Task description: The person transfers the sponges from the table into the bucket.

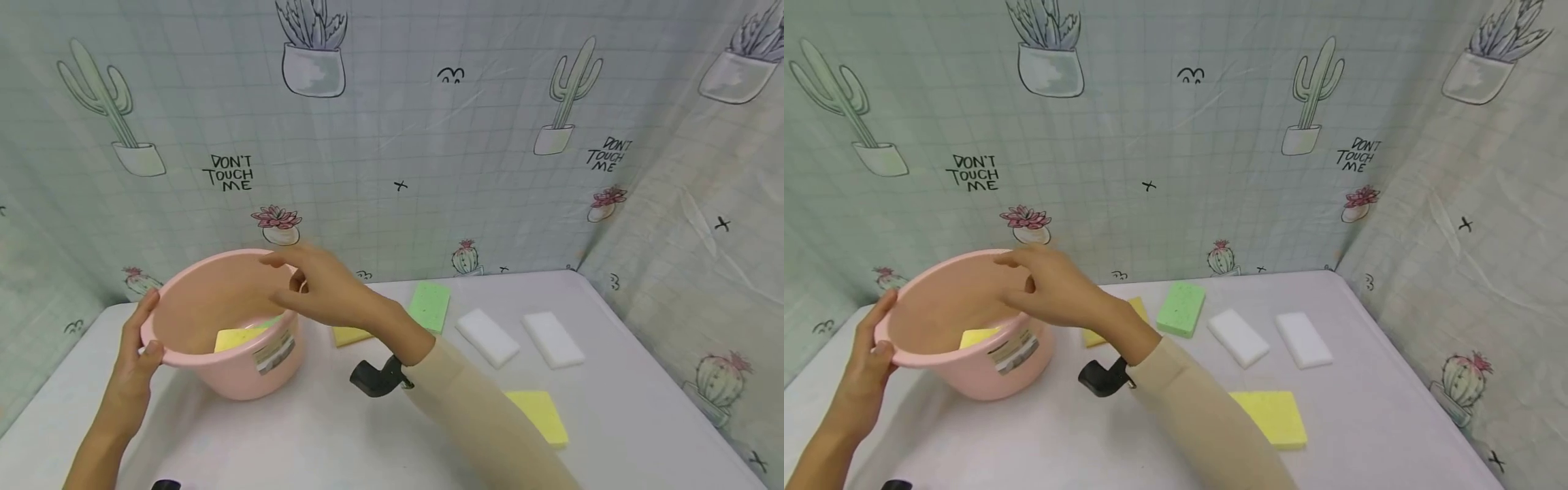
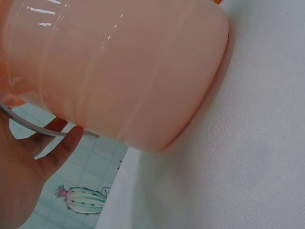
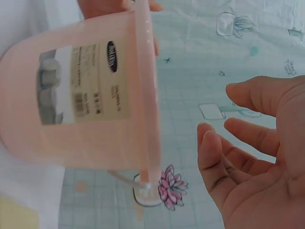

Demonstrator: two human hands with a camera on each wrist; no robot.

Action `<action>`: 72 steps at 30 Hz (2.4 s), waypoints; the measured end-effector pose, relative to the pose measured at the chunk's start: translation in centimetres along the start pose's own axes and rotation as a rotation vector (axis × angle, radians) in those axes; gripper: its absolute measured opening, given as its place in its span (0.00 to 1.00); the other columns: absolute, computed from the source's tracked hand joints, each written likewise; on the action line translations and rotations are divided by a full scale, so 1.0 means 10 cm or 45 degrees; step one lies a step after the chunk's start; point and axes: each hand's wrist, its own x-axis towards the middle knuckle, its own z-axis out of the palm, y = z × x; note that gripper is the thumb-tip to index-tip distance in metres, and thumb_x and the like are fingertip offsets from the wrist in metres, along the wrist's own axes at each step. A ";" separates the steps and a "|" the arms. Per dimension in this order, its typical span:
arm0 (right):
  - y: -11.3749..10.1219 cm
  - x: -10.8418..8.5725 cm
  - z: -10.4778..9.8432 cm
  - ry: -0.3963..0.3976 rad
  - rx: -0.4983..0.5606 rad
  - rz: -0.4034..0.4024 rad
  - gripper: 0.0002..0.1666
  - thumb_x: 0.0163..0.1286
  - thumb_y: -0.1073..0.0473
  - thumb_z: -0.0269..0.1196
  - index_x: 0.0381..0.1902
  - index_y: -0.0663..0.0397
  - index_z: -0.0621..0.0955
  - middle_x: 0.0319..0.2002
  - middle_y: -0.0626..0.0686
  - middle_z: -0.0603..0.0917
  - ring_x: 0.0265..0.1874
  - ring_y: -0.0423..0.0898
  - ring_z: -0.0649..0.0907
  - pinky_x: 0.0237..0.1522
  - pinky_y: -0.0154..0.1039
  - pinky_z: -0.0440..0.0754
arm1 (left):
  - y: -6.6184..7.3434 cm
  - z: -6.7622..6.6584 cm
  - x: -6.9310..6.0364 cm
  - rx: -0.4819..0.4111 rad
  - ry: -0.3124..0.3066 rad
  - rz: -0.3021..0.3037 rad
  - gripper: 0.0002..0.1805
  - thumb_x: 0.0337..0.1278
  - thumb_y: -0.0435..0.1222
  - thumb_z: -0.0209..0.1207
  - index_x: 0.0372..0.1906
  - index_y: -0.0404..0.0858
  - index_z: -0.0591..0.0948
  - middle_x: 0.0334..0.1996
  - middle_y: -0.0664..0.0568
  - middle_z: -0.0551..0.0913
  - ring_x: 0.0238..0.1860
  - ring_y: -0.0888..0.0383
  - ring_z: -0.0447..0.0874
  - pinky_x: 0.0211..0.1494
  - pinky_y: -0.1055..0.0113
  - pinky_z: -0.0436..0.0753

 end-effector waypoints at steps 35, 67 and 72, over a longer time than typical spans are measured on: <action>1.45 -0.90 0.26 0.277 0.014 0.512 0.32 0.61 0.58 0.68 0.62 0.58 0.74 0.57 0.57 0.73 0.52 0.55 0.76 0.48 0.46 0.76 | -0.03 -0.02 0.02 -0.089 -0.042 0.058 0.31 0.73 0.37 0.38 0.76 0.48 0.48 0.75 0.56 0.40 0.69 0.60 0.47 0.55 0.81 0.60; 1.58 -0.93 0.37 0.160 -0.153 0.533 0.41 0.51 0.62 0.75 0.63 0.58 0.73 0.54 0.52 0.74 0.35 0.42 0.75 0.36 0.36 0.73 | -0.01 -0.03 -0.02 0.003 0.004 -0.061 0.33 0.71 0.43 0.42 0.76 0.54 0.48 0.74 0.56 0.43 0.67 0.58 0.51 0.54 0.80 0.62; 1.58 -0.92 0.38 0.157 -0.172 0.498 0.40 0.50 0.61 0.75 0.61 0.63 0.74 0.56 0.54 0.74 0.38 0.43 0.77 0.39 0.36 0.73 | 0.01 -0.03 -0.02 0.052 0.002 -0.070 0.33 0.70 0.45 0.42 0.76 0.56 0.48 0.74 0.57 0.43 0.67 0.60 0.52 0.54 0.80 0.62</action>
